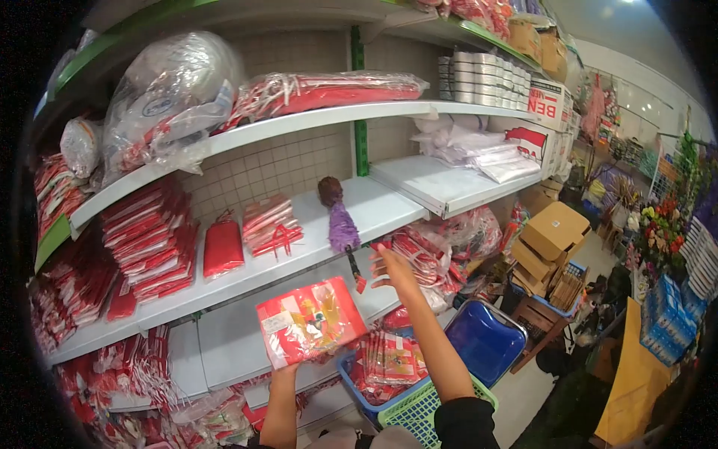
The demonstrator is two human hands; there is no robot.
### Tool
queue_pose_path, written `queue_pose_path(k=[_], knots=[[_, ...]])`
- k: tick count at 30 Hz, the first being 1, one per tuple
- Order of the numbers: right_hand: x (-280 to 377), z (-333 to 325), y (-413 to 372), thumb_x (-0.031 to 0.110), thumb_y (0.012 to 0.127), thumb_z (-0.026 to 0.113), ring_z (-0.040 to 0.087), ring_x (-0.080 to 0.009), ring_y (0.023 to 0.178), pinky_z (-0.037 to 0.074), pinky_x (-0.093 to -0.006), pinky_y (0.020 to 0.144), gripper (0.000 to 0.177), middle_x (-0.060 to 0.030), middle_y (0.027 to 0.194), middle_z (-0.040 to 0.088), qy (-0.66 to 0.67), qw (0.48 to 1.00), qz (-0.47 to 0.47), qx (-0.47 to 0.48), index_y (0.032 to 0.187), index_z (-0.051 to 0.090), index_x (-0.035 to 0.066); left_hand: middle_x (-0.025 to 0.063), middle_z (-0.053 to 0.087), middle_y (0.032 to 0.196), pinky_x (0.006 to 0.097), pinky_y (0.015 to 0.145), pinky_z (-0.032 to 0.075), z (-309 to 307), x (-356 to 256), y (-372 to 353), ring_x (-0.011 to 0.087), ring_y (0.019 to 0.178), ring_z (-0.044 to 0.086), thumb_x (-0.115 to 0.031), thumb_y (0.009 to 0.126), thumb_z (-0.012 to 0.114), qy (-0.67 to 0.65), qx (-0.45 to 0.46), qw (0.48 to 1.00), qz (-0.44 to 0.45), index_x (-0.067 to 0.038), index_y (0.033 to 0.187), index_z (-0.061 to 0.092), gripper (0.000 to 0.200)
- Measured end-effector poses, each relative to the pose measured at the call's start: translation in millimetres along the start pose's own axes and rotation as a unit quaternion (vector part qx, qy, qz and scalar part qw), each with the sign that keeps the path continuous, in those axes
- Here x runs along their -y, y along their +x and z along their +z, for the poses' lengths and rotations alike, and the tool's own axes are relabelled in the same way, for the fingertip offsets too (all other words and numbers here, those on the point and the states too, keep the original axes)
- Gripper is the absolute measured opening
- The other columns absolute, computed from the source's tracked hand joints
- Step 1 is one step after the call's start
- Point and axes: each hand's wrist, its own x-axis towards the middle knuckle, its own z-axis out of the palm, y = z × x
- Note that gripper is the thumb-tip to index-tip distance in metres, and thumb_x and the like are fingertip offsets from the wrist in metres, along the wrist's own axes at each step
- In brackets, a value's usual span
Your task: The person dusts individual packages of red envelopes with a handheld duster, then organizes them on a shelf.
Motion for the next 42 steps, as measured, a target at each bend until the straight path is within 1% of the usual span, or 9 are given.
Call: queue_pose_path(k=[11,16,18,20,22,24,30,39,42], knots=[[-42.7,32.9,4.7,0.014,0.087,0.057,0.059,-0.0162,0.068,0.05,-0.0295,0.065,0.018,-0.0103,0.082,0.061,0.164,0.955,0.053,0.241,0.093,0.055,-0.002,0.0127,0.049,0.124,0.0529,0.093,0.038,-54.9,-27.7,5.1,0.0309,0.113,0.047,-0.047,0.091,0.034,-0.045,0.016,0.995,0.093,-0.009,0.122,0.046,0.051],[-87.4,25.9,-91.1,0.011,0.082,0.049,0.042,-0.0087,0.052,0.031,-0.0231,0.048,0.008,-0.0012,0.065,0.047,-0.051,0.988,0.033,0.139,0.082,0.051,0.004,0.0121,0.05,0.122,0.0512,0.091,0.039,-53.9,-25.3,6.0,0.0299,0.11,0.048,-0.046,0.091,0.035,-0.034,0.01,0.994,0.102,-0.009,0.122,0.047,0.05],[-149.5,10.9,-116.8,0.013,0.081,0.049,0.04,-0.0086,0.049,0.029,-0.0232,0.046,0.009,0.0001,0.063,0.045,-0.054,0.996,0.014,-0.067,0.075,0.049,0.006,0.0118,0.05,0.121,0.0506,0.09,0.04,-55.0,-20.0,9.1,0.0295,0.109,0.048,-0.046,0.091,0.035,-0.03,0.009,0.994,0.102,-0.009,0.121,0.047,0.049],[-171.3,-11.8,-145.0,0.017,0.08,0.05,0.041,-0.0199,0.044,0.031,-0.0299,0.044,0.015,-0.007,0.055,0.047,-0.293,0.933,-0.209,0.031,0.072,0.053,0.005,0.0116,0.05,0.12,0.0499,0.089,0.04,-54.6,-12.9,15.0,0.0291,0.108,0.049,-0.046,0.091,0.036,-0.028,0.009,0.995,0.099,-0.009,0.121,0.047,0.049],[-146.3,-4.1,-183.9,0.02,0.079,0.051,0.046,-0.0303,0.048,0.034,-0.0369,0.047,0.021,-0.0158,0.055,0.049,-0.39,0.884,-0.257,0.034,0.071,0.054,0.0,0.0113,0.051,0.119,0.0492,0.089,0.041,-54.1,-4.8,21.0,0.0287,0.107,0.049,-0.046,0.091,0.036,-0.026,0.012,0.995,0.095,-0.009,0.12,0.047,0.049],[-145.0,-11.2,-200.8,0.022,0.079,0.052,0.054,-0.0396,0.06,0.04,-0.0443,0.054,0.029,-0.0244,0.06,0.052,-0.464,0.875,-0.132,0.046,0.072,0.053,-0.006,0.0111,0.051,0.118,0.0485,0.088,0.041,-53.4,5.2,26.5,0.0283,0.107,0.049,-0.046,0.091,0.036,-0.026,0.014,0.996,0.089,-0.009,0.12,0.047,0.048],[-142.3,-17.9,-214.9,0.025,0.079,0.053,0.054,-0.0425,0.056,0.04,-0.0469,0.053,0.033,-0.027,0.058,0.051,-0.365,0.926,-0.067,-0.072,0.07,0.055,-0.007,0.0104,0.052,0.116,0.0465,0.086,0.043,-58.6,35.1,26.1,0.0271,0.104,0.05,-0.046,0.091,0.037,-0.028,0.013,0.997,0.068,-0.009,0.119,0.048,0.047],[-162.4,-31.2,-216.0,0.025,0.078,0.053,0.052,-0.042,0.054,0.039,-0.0468,0.051,0.032,-0.0247,0.056,0.051,-0.417,0.896,-0.152,-0.024,0.071,0.052,-0.006,0.0093,0.053,0.112,0.0435,0.082,0.045,-59.1,35.7,22.8,0.0252,0.099,0.052,-0.045,0.091,0.038,-0.027,0.018,0.997,0.072,-0.01,0.117,0.048,0.045],[-148.4,-21.7,-212.7,0.021,0.079,0.051,0.052,-0.0417,0.054,0.038,-0.0459,0.049,0.03,-0.026,0.057,0.051,-0.436,0.897,-0.067,0.003,0.069,0.052,-0.007,0.0089,0.053,0.111,0.0425,0.081,0.045,-59.5,36.4,21.3,0.0246,0.098,0.053,-0.045,0.091,0.039,-0.024,0.018,0.997,0.069,-0.01,0.117,0.049,0.045]])
